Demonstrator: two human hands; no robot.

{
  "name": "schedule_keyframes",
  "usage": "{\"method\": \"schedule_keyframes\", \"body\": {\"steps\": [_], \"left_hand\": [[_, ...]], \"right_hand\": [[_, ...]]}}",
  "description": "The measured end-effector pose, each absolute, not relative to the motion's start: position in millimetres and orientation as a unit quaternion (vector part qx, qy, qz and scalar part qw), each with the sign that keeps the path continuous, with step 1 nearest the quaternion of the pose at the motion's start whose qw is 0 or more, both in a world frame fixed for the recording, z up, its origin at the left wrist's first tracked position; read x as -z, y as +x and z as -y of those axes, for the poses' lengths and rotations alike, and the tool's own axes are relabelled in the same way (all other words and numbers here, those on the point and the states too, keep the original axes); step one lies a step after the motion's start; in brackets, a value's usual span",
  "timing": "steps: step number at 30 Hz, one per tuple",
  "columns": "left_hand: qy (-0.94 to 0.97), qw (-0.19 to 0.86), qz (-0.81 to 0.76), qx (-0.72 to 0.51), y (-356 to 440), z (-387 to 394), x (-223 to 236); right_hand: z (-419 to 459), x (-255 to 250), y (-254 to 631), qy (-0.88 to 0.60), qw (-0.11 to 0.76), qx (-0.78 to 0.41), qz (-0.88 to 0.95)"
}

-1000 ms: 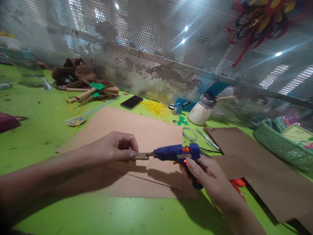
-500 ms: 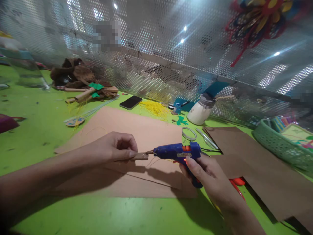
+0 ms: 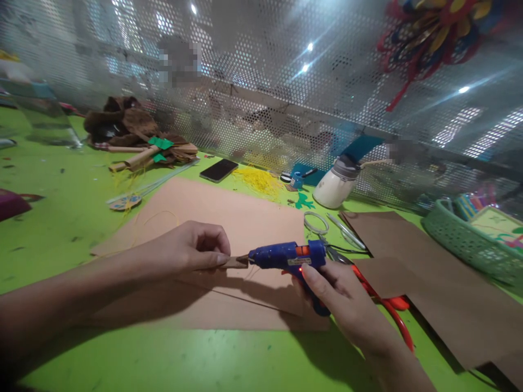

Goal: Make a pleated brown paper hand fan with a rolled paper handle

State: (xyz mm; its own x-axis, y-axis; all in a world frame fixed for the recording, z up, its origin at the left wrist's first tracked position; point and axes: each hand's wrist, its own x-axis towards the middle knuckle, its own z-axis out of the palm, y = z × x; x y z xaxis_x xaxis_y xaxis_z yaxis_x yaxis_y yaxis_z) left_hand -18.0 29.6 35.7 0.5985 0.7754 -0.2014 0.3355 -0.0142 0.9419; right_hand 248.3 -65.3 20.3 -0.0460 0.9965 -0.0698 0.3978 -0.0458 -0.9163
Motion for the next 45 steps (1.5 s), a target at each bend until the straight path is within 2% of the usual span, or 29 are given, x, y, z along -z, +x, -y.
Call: {"method": "schedule_keyframes", "body": {"steps": [10, 17, 26, 32, 36, 41, 45], "left_hand": [[0.684, 0.567, -0.417, -0.191, -18, -29, -40], [0.682, 0.572, -0.413, -0.193, -18, -30, -38], [0.702, 0.549, -0.416, -0.183, -17, -30, -36], [0.746, 0.478, -0.424, -0.190, -17, -27, -37], [0.783, 0.394, -0.438, -0.198, -20, -24, -31], [0.801, 0.336, -0.455, -0.196, -22, -19, -22], [0.815, 0.280, -0.460, -0.212, -21, -14, -23]], "right_hand": [[64, -21, 251, -0.601, 0.386, -0.382, 0.586], [66, -20, 253, -0.589, 0.352, -0.399, 0.608], [63, -22, 249, -0.600, 0.370, -0.392, 0.592], [60, -20, 250, -0.602, 0.411, -0.363, 0.580], [65, -21, 252, -0.605, 0.428, -0.361, 0.566], [68, -20, 255, -0.593, 0.402, -0.382, 0.584], [70, -22, 247, -0.612, 0.379, -0.352, 0.599]]}}
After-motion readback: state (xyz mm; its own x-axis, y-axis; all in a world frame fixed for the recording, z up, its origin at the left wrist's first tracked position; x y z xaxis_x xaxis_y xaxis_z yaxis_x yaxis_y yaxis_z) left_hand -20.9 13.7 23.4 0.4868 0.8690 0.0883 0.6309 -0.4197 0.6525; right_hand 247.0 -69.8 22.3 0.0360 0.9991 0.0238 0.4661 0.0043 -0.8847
